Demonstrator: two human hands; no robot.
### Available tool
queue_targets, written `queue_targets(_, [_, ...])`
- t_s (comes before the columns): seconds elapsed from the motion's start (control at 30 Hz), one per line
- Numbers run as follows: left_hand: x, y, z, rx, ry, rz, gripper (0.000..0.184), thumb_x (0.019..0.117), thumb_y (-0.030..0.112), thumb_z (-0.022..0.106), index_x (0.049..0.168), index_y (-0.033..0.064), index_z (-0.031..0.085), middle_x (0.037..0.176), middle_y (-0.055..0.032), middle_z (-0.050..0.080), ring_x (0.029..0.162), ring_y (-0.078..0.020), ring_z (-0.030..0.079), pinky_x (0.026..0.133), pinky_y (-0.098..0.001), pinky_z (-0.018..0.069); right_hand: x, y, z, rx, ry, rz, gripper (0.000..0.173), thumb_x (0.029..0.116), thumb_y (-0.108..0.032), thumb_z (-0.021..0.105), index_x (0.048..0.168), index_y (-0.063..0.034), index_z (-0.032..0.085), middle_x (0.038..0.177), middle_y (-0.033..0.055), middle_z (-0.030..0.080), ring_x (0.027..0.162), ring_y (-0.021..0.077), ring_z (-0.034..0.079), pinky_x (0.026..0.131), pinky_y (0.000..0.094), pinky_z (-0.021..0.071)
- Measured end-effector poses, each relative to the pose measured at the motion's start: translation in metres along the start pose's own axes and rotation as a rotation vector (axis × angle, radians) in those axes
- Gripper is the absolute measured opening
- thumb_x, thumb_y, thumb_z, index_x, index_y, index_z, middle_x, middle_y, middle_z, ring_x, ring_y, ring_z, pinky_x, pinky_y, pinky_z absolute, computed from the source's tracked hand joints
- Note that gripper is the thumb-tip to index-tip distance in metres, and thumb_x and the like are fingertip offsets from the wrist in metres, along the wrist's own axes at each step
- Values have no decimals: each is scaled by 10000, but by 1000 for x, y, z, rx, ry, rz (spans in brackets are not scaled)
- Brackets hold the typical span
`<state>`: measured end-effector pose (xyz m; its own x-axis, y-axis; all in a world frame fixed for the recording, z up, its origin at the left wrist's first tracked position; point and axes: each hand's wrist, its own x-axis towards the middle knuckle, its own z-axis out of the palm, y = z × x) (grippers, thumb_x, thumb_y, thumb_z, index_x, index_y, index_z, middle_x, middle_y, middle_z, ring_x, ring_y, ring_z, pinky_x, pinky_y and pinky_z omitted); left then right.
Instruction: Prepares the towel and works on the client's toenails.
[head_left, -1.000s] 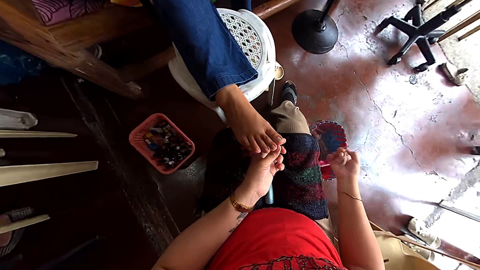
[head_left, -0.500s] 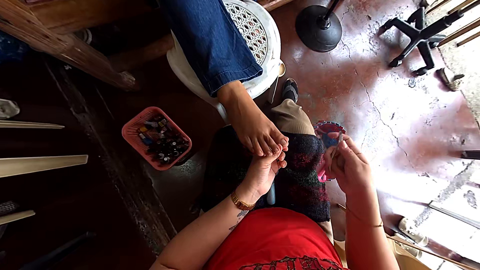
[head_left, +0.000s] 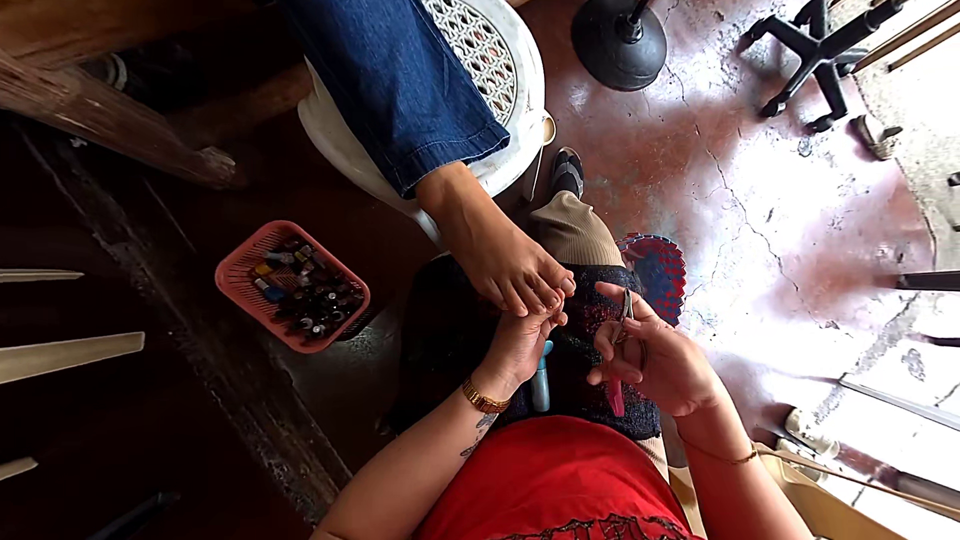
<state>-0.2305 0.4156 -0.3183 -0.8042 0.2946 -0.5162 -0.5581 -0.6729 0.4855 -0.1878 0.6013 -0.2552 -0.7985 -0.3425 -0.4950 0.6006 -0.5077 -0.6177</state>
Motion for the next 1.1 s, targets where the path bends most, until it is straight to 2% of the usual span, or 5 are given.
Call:
queue_targets(0.2, [5,-2,-2,-14,-29,-6,216,949,-88,536,964,71,681,896,-47,681,780,-107,648,749,-248,572,-2,3,-5,-282,7,-99,610,948,7,540,1537,-32,386,1101,69,670,884,132,672,826,301,584])
queue_targets(0.37, [8,0,-3,-7,-127,-22,205,967,-44,531,1008,72,695,1010,-55,696,845,-110,660,785,-259,573,-4,-1,5,-533,71,-88,497,1054,-118,417,1537,-14,372,895,36,701,682,59,610,644,206,516])
queue_targets(0.53, [8,0,-3,10,-134,-27,202,978,-30,524,1015,80,690,1029,-53,683,855,-118,656,781,-268,574,-15,-11,7,-1325,242,-111,658,889,-319,786,1441,-69,532,1180,74,656,756,69,570,677,227,503])
queue_targets(0.8, [8,0,-2,-14,-124,-29,186,974,-20,547,992,85,699,1004,-59,687,834,-120,662,763,-268,580,-1,9,-12,-1191,441,-391,282,1035,-133,582,1295,-71,673,1086,10,762,641,-18,636,589,158,537])
queue_targets(1.1, [9,-1,-1,10,-98,-29,201,1002,-4,502,1004,80,684,991,-57,681,818,-120,653,766,-275,573,4,10,-13,-1439,484,-492,211,1017,-175,608,1111,-120,788,1124,48,754,1053,149,699,947,377,548])
